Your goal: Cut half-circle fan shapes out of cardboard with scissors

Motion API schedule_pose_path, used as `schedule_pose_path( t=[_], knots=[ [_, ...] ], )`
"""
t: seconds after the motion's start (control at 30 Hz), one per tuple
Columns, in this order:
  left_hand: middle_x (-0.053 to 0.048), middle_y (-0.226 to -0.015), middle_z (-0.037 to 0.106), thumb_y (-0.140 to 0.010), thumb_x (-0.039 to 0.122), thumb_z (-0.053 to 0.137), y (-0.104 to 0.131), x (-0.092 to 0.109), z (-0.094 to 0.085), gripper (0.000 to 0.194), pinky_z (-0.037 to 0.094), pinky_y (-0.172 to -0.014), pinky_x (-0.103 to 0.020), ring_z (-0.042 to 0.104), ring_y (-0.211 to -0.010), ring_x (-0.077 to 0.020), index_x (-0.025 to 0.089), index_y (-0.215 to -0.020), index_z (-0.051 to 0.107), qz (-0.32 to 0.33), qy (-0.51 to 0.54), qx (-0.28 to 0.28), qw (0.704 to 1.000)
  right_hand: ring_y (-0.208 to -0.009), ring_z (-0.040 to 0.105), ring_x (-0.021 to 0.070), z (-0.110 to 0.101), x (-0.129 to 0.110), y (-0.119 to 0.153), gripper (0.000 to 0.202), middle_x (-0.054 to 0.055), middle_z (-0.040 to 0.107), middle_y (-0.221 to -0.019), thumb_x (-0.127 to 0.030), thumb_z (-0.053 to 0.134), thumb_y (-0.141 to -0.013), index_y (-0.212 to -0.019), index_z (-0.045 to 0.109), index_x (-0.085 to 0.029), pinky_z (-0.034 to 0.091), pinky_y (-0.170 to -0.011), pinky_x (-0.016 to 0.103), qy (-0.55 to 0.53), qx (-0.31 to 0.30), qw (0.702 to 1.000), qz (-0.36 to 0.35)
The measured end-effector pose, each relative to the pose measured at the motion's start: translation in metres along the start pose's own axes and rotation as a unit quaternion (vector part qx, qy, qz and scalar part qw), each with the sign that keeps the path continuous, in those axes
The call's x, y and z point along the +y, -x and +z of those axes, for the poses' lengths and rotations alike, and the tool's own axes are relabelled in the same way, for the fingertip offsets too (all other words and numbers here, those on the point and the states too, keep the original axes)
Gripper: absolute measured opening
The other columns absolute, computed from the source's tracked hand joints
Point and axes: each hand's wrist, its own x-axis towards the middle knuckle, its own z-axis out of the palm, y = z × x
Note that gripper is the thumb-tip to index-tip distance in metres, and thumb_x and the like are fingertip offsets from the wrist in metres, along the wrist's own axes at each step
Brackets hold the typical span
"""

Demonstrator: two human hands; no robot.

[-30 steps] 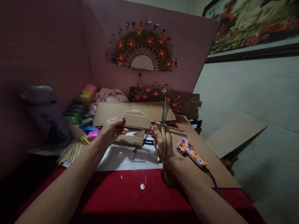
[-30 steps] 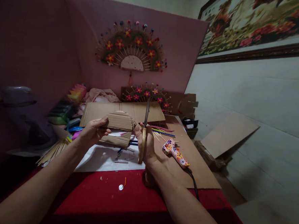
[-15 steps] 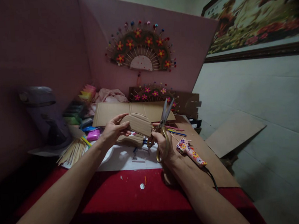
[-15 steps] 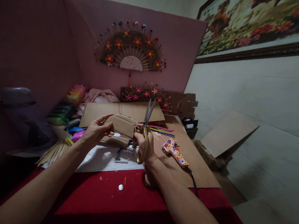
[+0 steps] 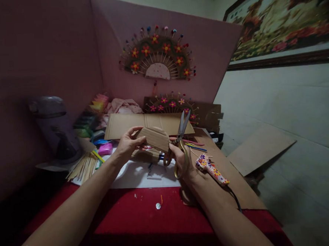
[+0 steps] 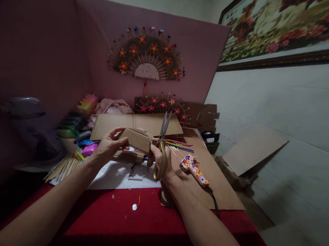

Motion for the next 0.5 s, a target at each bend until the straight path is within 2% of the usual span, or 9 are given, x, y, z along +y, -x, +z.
schedule_pose_path(
  t=[0.13,0.23,0.3,0.37,0.43,0.5],
  knots=[
    [0.002,-0.070,0.064,-0.059,0.016,0.079,0.003,-0.003,0.001,0.049,0.050,-0.038,-0.023,0.063,-0.043,-0.0163,0.019,-0.097,0.049,-0.047,0.000,-0.022,0.999,-0.064,0.058,0.0163,-0.001,0.004,-0.003,0.025,-0.001,0.064,-0.073,-0.037,0.061,-0.070,-0.086,0.063,-0.017,0.049,-0.060,0.029,0.002,-0.028,1.000,0.005],
    [-0.001,-0.068,0.064,-0.061,0.015,0.077,0.002,-0.002,0.001,0.040,0.049,-0.037,-0.022,0.064,-0.045,-0.0177,0.016,-0.088,0.048,-0.087,0.000,-0.025,0.996,-0.072,0.060,0.0192,-0.003,0.003,-0.005,0.023,0.001,0.066,-0.078,-0.032,0.061,-0.067,-0.084,0.064,-0.017,0.048,-0.069,0.031,0.060,0.011,0.998,-0.033],
    [-0.003,-0.067,0.064,-0.064,0.013,0.074,0.000,0.003,0.000,0.032,0.048,-0.037,-0.021,0.065,-0.047,-0.0172,0.015,-0.083,0.048,-0.084,0.011,0.012,0.996,-0.075,0.059,0.0205,-0.006,0.003,-0.006,0.027,0.002,0.065,-0.078,-0.031,0.062,-0.064,-0.086,0.063,-0.016,0.048,-0.074,0.033,0.104,0.079,0.989,-0.070],
    [-0.002,-0.064,0.063,-0.068,0.011,0.070,-0.003,0.011,-0.003,0.024,0.046,-0.036,-0.019,0.062,-0.044,-0.0144,0.014,-0.080,0.049,-0.059,0.023,0.080,0.995,-0.079,0.059,0.0210,-0.010,0.005,-0.010,0.028,0.003,0.064,-0.080,-0.031,0.061,-0.064,-0.088,0.061,-0.016,0.047,-0.078,0.035,0.119,0.144,0.977,-0.105],
    [0.000,-0.059,0.060,-0.072,0.011,0.066,-0.006,0.018,-0.009,0.017,0.042,-0.033,-0.017,0.058,-0.038,-0.0114,0.014,-0.078,0.050,-0.035,0.026,0.144,0.989,-0.081,0.059,0.0211,-0.015,0.009,-0.014,0.028,0.003,0.062,-0.083,-0.030,0.060,-0.064,-0.089,0.059,-0.017,0.047,-0.080,0.036,0.102,0.196,0.968,-0.122],
    [0.002,-0.054,0.058,-0.074,0.012,0.063,-0.009,0.023,-0.016,0.014,0.040,-0.031,-0.016,0.055,-0.034,-0.0105,0.014,-0.075,0.050,-0.030,0.021,0.183,0.982,-0.082,0.060,0.0212,-0.021,0.014,-0.019,0.029,0.002,0.062,-0.086,-0.031,0.058,-0.066,-0.092,0.057,-0.018,0.048,-0.078,0.037,0.081,0.233,0.961,-0.124]
  ],
)
